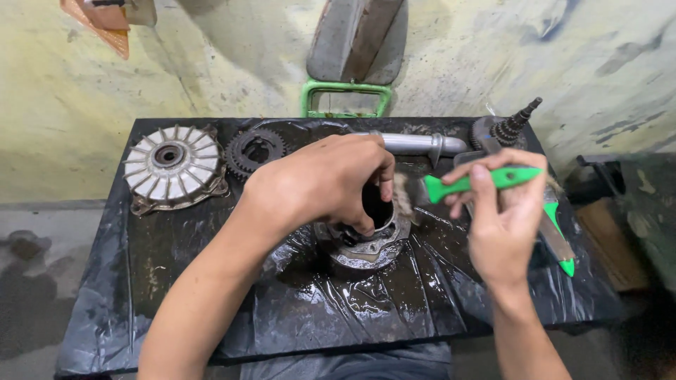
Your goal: Cleaning motorcycle engine components using a brush and degreaser
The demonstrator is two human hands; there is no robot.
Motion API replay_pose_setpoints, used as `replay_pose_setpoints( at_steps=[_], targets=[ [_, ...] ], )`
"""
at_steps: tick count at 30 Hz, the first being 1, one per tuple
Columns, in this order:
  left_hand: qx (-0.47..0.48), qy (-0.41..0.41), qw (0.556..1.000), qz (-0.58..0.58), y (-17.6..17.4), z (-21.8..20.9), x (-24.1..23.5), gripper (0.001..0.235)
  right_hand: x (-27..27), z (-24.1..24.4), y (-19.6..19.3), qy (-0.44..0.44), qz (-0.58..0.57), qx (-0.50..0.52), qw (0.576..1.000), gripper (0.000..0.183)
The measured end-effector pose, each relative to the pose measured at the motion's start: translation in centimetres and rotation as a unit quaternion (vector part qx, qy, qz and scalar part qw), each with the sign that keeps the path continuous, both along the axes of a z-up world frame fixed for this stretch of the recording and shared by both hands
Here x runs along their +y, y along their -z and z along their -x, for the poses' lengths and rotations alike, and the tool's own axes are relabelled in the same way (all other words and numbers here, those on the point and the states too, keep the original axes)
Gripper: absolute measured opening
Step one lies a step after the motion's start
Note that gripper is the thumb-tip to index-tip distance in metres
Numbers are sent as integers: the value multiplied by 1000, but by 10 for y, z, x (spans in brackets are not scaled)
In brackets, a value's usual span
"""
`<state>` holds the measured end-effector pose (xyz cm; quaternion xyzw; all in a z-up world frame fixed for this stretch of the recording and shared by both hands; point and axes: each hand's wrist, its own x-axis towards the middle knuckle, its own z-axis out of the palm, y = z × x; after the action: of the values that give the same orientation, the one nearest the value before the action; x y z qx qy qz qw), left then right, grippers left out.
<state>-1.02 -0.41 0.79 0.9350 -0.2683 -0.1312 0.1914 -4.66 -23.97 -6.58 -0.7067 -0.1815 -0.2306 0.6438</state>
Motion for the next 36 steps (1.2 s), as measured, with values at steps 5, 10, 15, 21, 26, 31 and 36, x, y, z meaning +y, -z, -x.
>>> replay_pose_setpoints(
  at_steps=[5,10,15,21,26,31,36],
  targets=[
    [-18,15,1000,7,13,-10,0,57,-11,15,2,53,-16,31,998,18],
    [-4,10,1000,5,7,-6,0,51,13,-8,1,10,-15,3,1000,15],
    [-6,13,1000,-23,-4,-1,-3,47,37,-30,-4,-152,-13,3,988,16],
    [-57,-35,998,-9,1,12,-5,52,23,-61,-24,-234,54,44,970,12],
    [-111,-47,993,15,-31,34,18,39,36,-59,-45,-266,112,48,956,18],
    [-197,-79,975,60,-66,65,43,31,64,-63,-64,-283,223,26,932,21],
    [-285,-65,953,81,-69,82,48,42,76,-56,-56,-232,361,-3,903,26]
  ],
)
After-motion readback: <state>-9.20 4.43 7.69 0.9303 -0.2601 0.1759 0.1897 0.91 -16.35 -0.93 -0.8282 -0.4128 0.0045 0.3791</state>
